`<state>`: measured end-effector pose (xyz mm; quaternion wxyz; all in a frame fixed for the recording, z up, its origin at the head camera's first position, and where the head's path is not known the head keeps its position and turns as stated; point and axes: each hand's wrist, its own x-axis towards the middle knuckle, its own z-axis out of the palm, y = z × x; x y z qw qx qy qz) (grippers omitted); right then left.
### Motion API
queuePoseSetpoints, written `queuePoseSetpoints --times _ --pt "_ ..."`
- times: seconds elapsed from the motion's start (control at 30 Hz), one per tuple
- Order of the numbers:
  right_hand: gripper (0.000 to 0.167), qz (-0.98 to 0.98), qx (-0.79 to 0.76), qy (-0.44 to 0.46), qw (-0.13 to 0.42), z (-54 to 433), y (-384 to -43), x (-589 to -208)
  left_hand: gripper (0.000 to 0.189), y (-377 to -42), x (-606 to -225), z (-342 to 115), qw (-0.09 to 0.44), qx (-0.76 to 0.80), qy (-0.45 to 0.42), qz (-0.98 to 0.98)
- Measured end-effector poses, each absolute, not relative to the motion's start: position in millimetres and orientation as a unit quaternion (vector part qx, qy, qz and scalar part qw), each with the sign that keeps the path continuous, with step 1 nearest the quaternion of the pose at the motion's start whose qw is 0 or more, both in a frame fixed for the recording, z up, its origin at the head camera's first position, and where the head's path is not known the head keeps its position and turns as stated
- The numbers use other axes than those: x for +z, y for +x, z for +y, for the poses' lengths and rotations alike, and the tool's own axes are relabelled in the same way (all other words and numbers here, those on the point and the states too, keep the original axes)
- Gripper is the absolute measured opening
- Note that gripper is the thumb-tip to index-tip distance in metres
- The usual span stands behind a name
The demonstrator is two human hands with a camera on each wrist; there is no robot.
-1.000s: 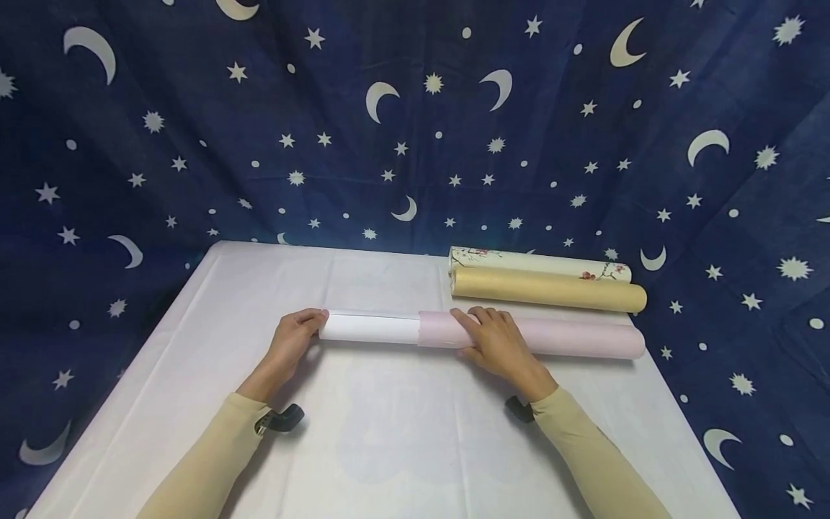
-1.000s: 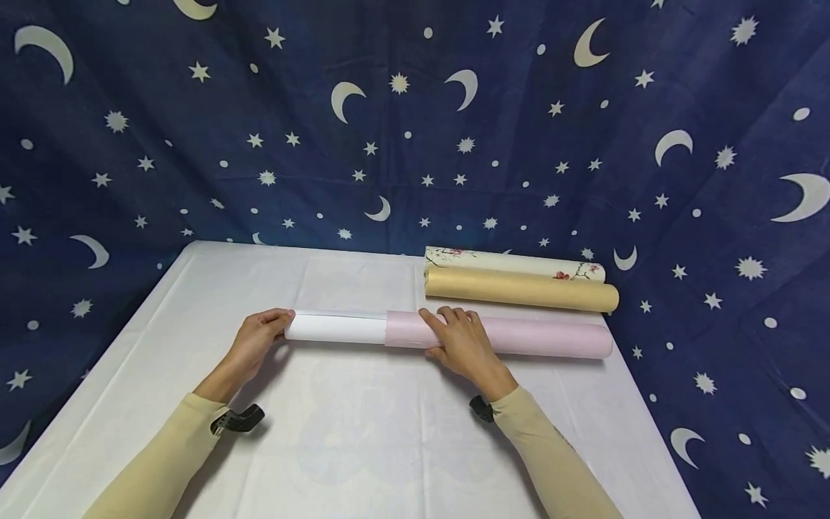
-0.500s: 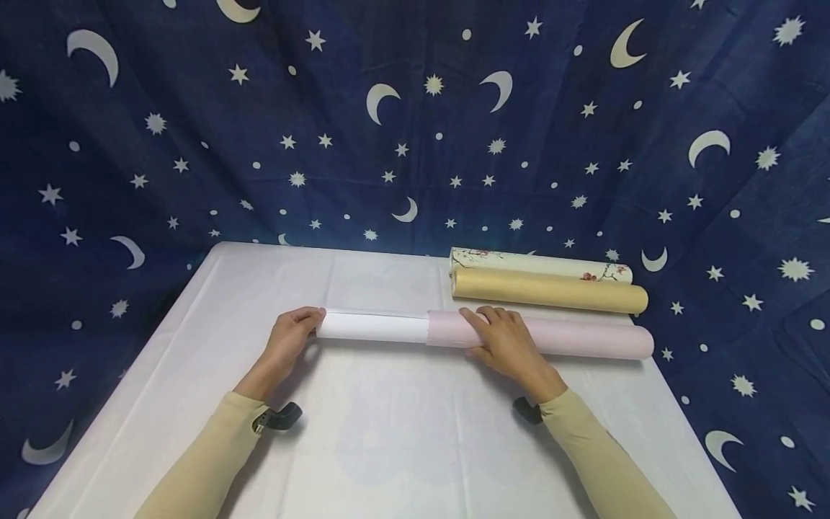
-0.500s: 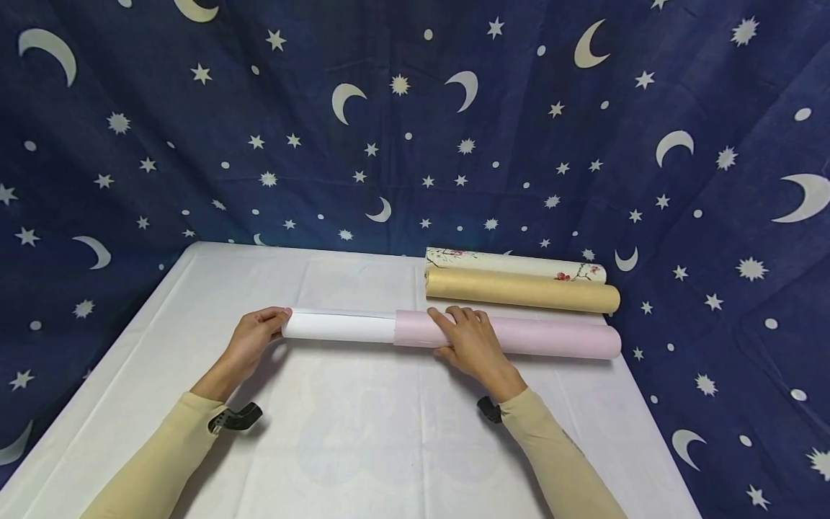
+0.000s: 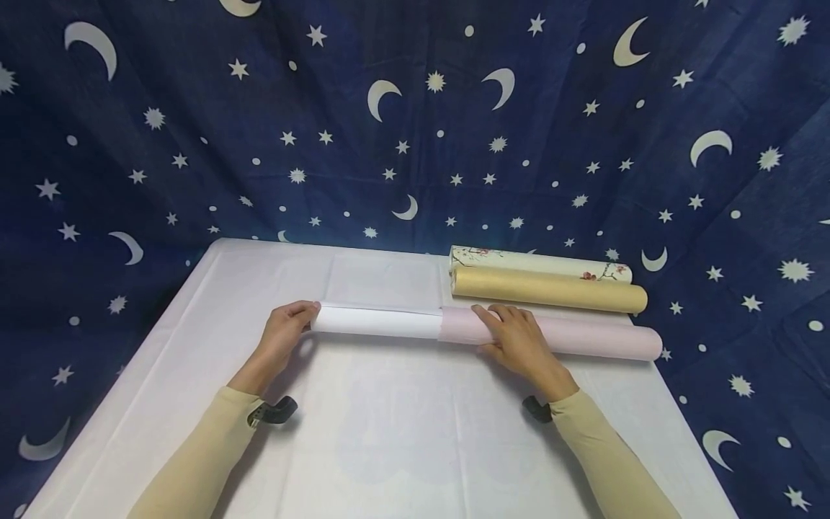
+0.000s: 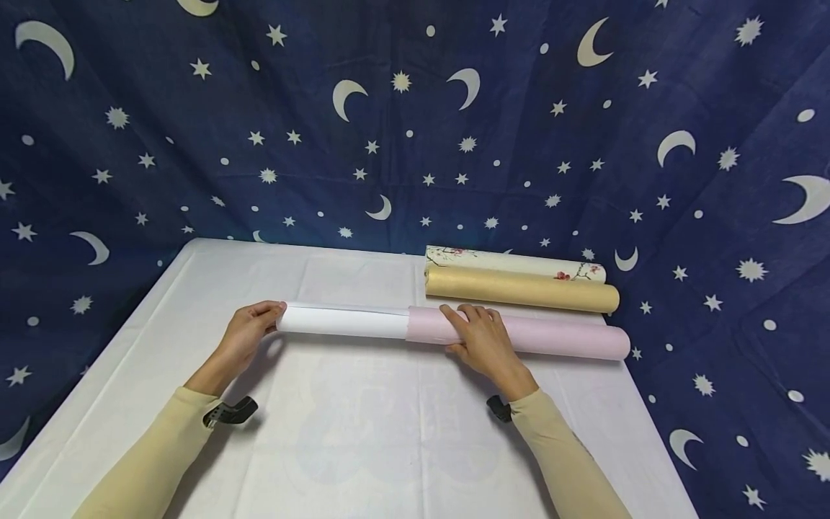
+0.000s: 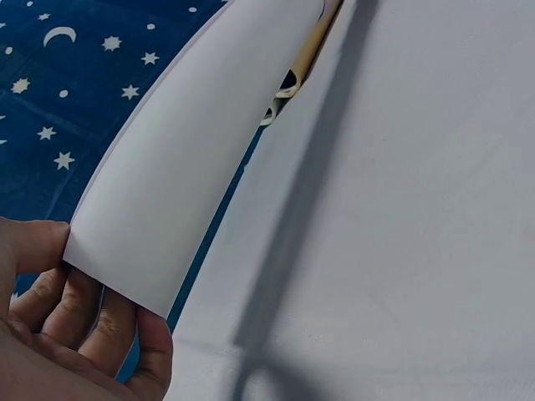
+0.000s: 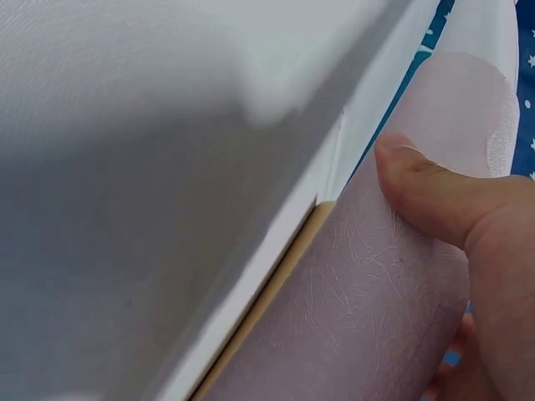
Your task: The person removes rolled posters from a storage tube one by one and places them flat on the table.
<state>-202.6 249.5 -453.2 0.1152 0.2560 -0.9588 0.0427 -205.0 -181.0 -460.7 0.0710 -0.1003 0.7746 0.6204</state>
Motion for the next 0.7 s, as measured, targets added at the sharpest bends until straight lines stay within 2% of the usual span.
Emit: queuePoseSetpoints --times 0.47,0.7 --pt "0.079 -0.957 0.057 0.254 0.126 263.4 -203.1 -451.2 0.050 -202.9 -453.8 -191.9 0.062 0.614 -0.105 0.780" --pt "0.079 -0.963 0.061 0.237 0.112 272.7 -203.4 -452.1 0.052 -202.0 -453.1 -201.3 0.054 0.613 -0.114 0.780"
